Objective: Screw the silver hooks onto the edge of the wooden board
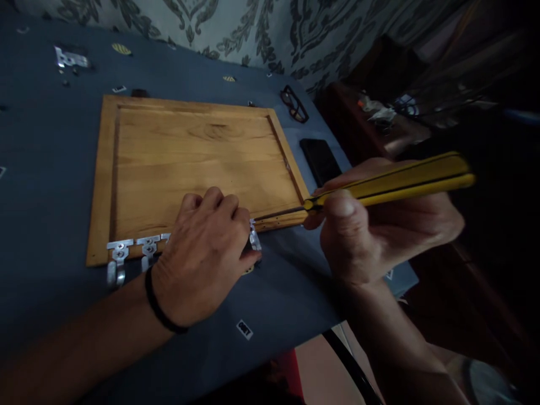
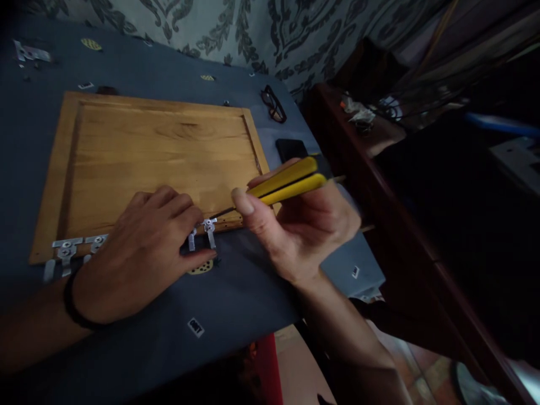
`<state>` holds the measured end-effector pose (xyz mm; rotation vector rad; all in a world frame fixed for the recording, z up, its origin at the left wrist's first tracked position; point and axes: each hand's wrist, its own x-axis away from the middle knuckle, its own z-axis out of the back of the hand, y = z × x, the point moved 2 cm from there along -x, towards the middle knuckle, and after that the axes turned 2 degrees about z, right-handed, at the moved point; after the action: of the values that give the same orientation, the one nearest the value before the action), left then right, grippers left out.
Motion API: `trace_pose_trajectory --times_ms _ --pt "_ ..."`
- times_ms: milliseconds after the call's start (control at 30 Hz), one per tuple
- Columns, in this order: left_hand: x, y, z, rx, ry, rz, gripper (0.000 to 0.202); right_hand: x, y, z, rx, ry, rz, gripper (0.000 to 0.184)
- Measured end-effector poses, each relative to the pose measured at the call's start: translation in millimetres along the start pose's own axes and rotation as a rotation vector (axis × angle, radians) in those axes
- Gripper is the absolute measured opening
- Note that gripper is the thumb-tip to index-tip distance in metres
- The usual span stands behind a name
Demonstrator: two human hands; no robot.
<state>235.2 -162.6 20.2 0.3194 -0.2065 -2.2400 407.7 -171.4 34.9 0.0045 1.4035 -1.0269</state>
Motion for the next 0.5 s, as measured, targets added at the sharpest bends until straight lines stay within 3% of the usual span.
trace_pose_trajectory --times_ms 133,500 --pt "-0.2 0.1 -0.3 -0.009 -0.003 -0.001 0.022 1.7 -1.6 -0.4 0.082 -0.112 -0.012 0.019" --pt "-0.4 0.1 -0.7 0.007 -0.019 0.004 0.027 1.2 -4.5 -2.6 0.063 -0.244 0.018 0.021"
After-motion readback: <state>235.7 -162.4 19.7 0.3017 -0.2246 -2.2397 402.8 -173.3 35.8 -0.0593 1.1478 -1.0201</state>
